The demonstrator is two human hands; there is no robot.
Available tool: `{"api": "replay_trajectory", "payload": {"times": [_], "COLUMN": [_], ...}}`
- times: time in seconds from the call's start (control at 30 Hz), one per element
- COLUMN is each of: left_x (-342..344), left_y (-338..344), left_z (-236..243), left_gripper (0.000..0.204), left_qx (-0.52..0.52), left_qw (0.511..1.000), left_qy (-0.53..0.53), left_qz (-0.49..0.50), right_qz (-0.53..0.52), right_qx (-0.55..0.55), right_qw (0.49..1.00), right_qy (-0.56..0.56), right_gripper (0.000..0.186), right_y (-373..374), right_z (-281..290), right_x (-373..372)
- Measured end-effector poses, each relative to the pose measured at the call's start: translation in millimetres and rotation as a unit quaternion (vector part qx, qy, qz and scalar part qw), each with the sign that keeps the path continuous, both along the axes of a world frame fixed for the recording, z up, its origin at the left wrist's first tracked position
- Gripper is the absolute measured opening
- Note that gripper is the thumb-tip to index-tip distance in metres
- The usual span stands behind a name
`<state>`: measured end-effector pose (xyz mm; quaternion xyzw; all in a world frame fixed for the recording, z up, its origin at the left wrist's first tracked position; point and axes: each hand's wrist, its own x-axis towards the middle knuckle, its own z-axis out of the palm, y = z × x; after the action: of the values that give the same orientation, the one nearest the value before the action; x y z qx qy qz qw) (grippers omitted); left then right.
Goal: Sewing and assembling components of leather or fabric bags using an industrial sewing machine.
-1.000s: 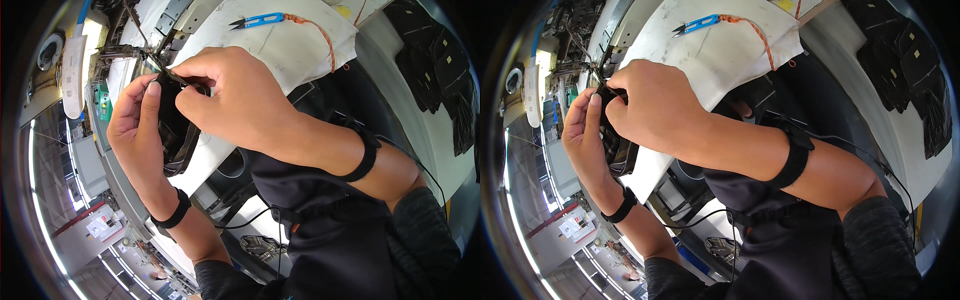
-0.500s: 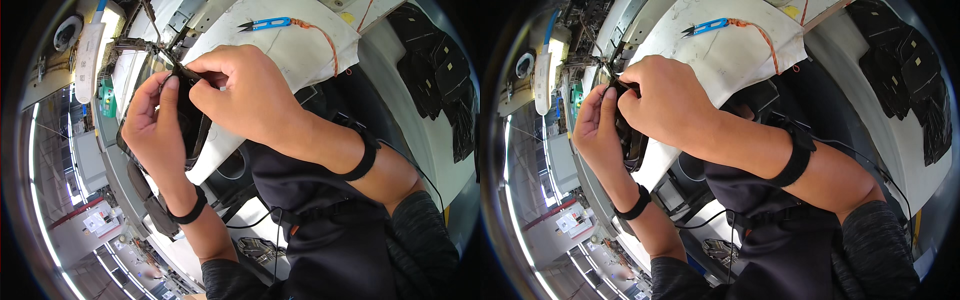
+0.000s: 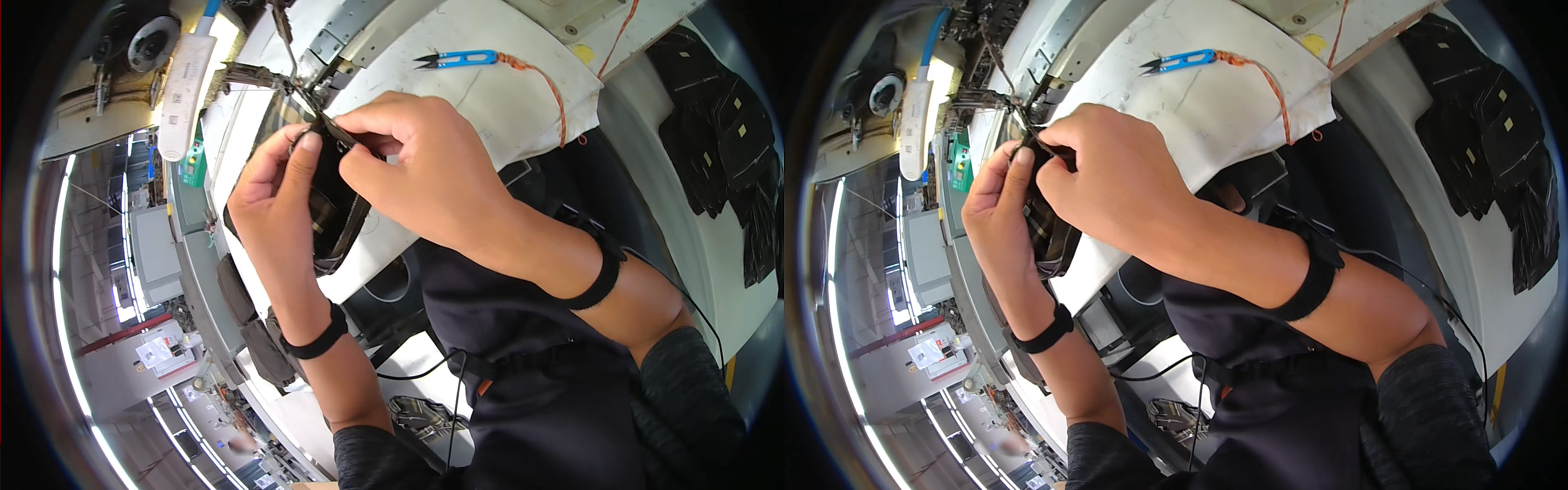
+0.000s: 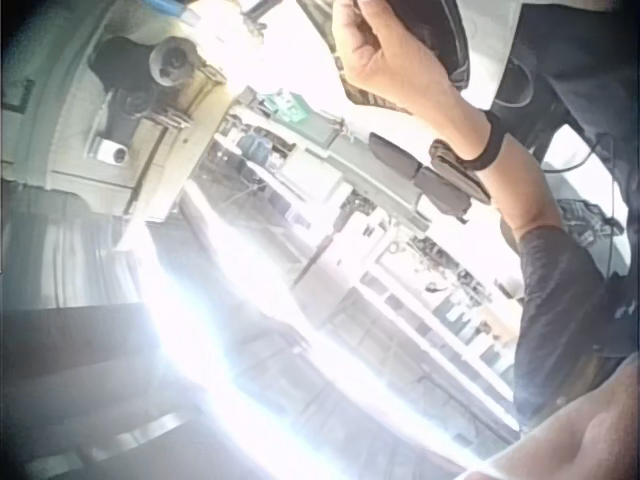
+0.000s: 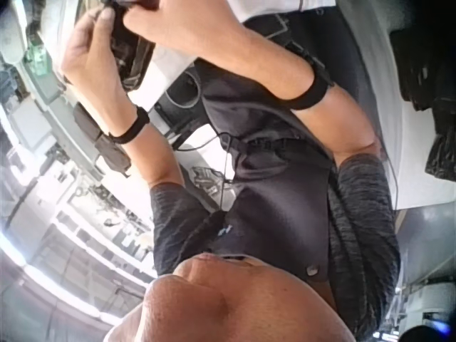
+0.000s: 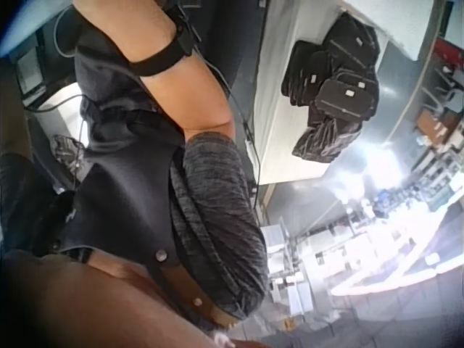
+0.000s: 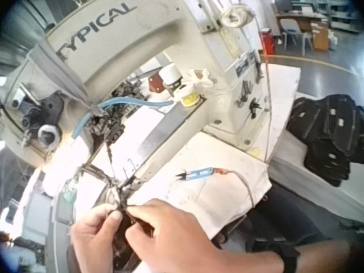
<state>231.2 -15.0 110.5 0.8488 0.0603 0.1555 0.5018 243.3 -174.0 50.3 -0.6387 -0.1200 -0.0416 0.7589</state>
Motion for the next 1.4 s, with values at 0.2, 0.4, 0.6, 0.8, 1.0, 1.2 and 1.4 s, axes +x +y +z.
{"api": "replay_trajectory", "payload": {"times": [0.2, 0.4, 0.6, 0.8, 1.0, 1.2, 1.4], "left_x": [-9.0, -27.1, -34.4, -27.0, -9.3, 7.3, 15.2], "left_y": [-22.1, -39.1, -41.1, -35.8, -24.8, -16.2, -8.3], "left_z": [2.6, 4.0, 10.4, 13.7, 19.5, 23.9, 27.0], "left_gripper": [0.013, 0.022, 0.028, 0.027, 0.025, 0.023, 0.019], "left_qx": [0.386, 0.481, 0.501, 0.464, 0.462, 0.485, 0.507], "left_qw": [0.904, 0.862, 0.856, 0.878, 0.879, 0.865, 0.849], "left_qy": [-0.181, -0.159, -0.127, -0.114, -0.111, -0.123, -0.140], "left_qz": [-0.032, -0.020, -0.016, -0.034, -0.040, -0.046, -0.058], "right_qz": [0.003, 0.023, 0.055, 0.058, 0.073, 0.059, 0.048], "right_qx": [0.047, 0.133, 0.199, 0.220, 0.218, 0.253, 0.239], "right_qw": [0.999, 0.990, 0.974, 0.967, 0.967, 0.959, 0.959], "right_qy": [0.015, 0.046, 0.095, 0.113, 0.111, 0.110, 0.146], "right_gripper": [0.027, 0.021, 0.022, 0.024, 0.023, 0.017, 0.007], "right_y": [4.5, 6.1, 7.2, 8.5, 19.0, 31.0, 38.7], "right_z": [-1.0, -6.4, -2.1, -4.4, -1.8, -1.8, 1.4], "right_x": [-4.2, -2.5, -6.8, -1.0, 18.2, 31.9, 34.0]}}
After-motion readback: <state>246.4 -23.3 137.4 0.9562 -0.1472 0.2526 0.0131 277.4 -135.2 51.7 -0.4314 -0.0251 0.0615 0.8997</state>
